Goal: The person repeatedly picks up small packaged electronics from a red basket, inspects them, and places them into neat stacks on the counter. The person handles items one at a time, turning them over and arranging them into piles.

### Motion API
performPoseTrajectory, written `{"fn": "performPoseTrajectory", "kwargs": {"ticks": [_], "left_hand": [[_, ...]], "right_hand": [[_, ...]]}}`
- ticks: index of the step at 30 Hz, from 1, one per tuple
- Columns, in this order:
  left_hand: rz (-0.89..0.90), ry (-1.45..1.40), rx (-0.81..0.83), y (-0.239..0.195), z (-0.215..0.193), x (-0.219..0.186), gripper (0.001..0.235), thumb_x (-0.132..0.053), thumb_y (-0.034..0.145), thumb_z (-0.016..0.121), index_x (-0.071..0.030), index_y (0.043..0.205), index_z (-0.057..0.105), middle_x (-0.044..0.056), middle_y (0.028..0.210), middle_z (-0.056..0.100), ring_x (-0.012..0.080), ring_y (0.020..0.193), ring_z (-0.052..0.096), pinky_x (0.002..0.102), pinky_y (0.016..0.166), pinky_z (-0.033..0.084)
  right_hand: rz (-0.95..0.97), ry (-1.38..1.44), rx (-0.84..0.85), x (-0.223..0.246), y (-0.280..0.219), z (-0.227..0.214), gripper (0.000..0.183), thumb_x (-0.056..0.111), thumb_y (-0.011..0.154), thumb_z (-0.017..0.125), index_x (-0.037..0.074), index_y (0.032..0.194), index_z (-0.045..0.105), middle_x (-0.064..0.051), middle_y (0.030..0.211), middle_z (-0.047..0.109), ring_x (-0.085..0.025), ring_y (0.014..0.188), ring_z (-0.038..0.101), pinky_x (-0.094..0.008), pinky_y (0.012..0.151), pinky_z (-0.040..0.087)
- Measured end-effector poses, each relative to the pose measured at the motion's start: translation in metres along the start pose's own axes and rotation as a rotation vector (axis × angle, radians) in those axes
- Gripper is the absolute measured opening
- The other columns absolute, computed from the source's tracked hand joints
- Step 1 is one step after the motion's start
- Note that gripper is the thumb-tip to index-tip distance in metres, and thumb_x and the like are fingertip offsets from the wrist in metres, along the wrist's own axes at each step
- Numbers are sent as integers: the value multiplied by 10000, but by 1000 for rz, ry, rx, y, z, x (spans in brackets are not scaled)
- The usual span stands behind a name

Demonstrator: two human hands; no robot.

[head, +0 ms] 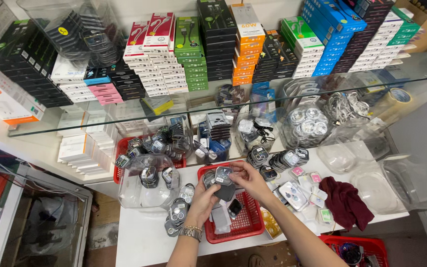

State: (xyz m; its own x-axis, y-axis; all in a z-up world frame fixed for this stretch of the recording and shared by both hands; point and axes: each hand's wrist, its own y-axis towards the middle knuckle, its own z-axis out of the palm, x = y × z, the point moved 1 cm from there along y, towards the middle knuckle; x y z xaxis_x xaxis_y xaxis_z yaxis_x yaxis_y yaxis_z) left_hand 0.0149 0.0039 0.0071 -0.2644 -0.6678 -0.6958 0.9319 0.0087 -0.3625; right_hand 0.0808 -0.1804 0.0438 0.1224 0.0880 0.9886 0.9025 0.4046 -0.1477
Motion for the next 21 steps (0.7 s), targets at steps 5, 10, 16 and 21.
{"fn": "performPoseTrajectory", "kwargs": {"ticks": [5, 10, 16, 21], "left_hand": [[32, 84, 27, -1, 9, 6, 519, 68, 873, 660, -70, 1356, 528, 79, 1235, 658, 196, 1129, 653, 374, 969, 561], [65, -38, 43, -3, 4, 11, 597, 93, 860, 667, -61, 1416, 512, 94, 1251, 641, 220, 1172, 640, 381, 1014, 551], [112, -60, -58, -2, 5, 19, 577, 84, 854, 670, -85, 1385, 521, 138, 1305, 645, 236, 1179, 650, 392, 1019, 539], [101, -37, -149, -3, 12, 24, 524, 17, 860, 705, -85, 1348, 546, 104, 1265, 658, 220, 1175, 634, 392, 1029, 515]], "right_hand": [[53, -95, 50, -12, 5, -13, 321, 106, 944, 690, 59, 1261, 679, -53, 957, 689, -107, 849, 616, -269, 774, 522], [23, 259, -106, -13, 4, -30, 260, 68, 989, 617, -31, 1224, 564, -97, 1052, 748, -159, 908, 695, -285, 824, 580], [218, 365, -37, -21, -19, -23, 488, 25, 913, 607, 121, 1380, 498, -99, 1132, 689, -137, 957, 718, -282, 828, 615], [243, 271, -50, -19, -33, 0, 367, 58, 968, 644, 40, 1334, 615, -91, 1118, 708, -143, 907, 664, -246, 753, 573]]}}
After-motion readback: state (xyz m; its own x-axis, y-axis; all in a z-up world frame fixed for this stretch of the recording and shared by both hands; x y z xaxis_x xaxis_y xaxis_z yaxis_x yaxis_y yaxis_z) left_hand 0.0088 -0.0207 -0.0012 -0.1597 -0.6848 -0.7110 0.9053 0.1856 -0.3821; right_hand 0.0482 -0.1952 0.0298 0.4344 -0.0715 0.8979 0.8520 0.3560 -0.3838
